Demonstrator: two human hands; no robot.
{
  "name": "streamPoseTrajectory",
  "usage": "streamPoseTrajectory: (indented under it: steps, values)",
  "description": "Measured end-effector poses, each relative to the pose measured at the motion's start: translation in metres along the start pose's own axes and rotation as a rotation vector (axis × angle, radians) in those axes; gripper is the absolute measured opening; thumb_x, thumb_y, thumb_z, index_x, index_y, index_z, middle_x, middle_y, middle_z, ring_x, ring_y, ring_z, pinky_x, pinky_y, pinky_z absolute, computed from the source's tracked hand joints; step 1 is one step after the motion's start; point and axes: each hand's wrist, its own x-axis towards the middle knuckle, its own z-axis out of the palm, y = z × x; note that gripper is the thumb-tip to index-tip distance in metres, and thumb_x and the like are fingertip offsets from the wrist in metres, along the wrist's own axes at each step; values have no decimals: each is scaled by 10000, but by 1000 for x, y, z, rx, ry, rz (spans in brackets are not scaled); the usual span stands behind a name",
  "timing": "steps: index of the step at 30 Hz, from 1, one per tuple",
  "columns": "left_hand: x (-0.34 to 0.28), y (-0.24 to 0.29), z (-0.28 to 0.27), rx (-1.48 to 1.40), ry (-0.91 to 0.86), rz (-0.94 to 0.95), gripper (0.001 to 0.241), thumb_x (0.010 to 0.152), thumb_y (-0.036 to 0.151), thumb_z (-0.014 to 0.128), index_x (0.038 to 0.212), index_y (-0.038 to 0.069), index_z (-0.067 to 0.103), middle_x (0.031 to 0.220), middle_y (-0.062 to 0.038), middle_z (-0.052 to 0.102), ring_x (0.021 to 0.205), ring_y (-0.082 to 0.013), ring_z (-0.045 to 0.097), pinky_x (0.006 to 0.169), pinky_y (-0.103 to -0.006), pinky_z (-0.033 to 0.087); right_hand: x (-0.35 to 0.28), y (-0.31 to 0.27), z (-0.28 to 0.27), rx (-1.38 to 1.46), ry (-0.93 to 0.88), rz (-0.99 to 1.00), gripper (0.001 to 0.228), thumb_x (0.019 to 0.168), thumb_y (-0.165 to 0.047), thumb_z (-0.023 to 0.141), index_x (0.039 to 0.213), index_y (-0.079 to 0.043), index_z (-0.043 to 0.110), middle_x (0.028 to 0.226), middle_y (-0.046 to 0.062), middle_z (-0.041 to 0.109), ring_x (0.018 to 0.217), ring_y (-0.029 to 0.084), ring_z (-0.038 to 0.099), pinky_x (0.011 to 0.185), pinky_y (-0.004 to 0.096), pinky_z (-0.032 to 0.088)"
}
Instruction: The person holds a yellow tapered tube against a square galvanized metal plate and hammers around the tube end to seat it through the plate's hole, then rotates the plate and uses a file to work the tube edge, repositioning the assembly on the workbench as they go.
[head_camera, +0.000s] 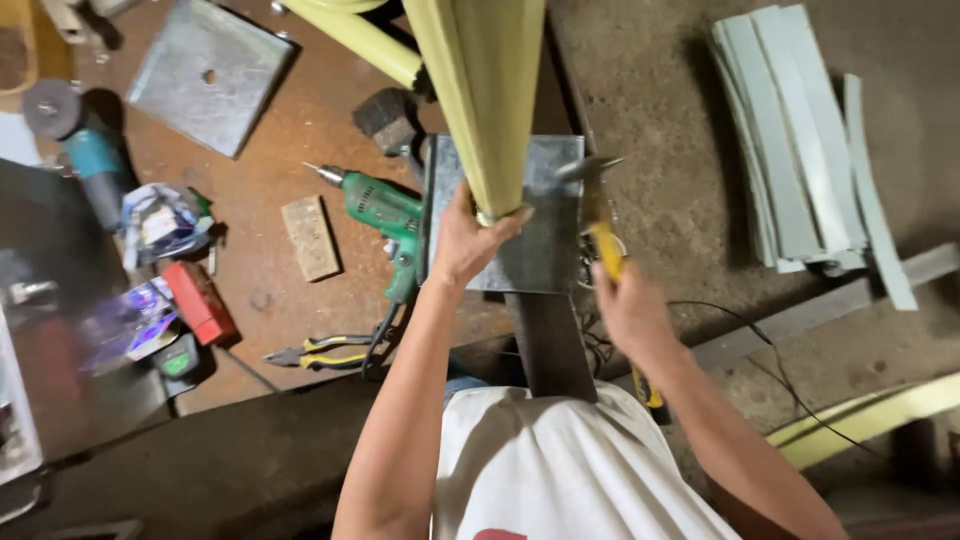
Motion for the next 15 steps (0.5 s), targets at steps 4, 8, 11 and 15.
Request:
streamPoseTrajectory:
  steps: [4, 8, 11, 15]
  values:
    - [7, 6, -5, 96, -30, 286, 615, 810, 197, 902, 1308, 5, 597, 1141, -93, 753, 1023, -170, 717, 912, -332, 592, -11, -4, -15, 69, 129, -153, 499, 1056, -428, 535, 904, 46, 566, 610, 191, 633, 496, 347, 643, 447, 461, 494]
    - [12, 6, 0, -41, -61, 162, 555, 780, 153, 868, 1254, 19, 612, 1064, -67, 747, 916, -134, 714, 813, -303, 622, -16, 8, 17, 9, 33, -185, 360, 1005, -321, 565, 1001, 39, 548, 694, 241, 672, 620, 435, 674, 535, 533, 531]
    - [8, 5, -1, -40, -56, 111, 511, 783, 120, 857, 1225, 27, 617, 1034, -56, 741, 892, -127, 718, 793, -297, 631, -2, 45, 57, -124, 28, -313, 297, 966, -180, 564, 1085, 84, 500, 772, 303, 675, 728, 503, 668, 633, 582, 526]
    - [8, 8, -4, 87, -62, 171, 449, 817, 64, 866, 1212, 22, 657, 1008, -75, 773, 897, -146, 712, 813, -309, 612, -10, 20, 41, -44, 109, -357, 298, 991, -209, 547, 1081, 69, 490, 854, 320, 684, 777, 528, 660, 666, 598, 522]
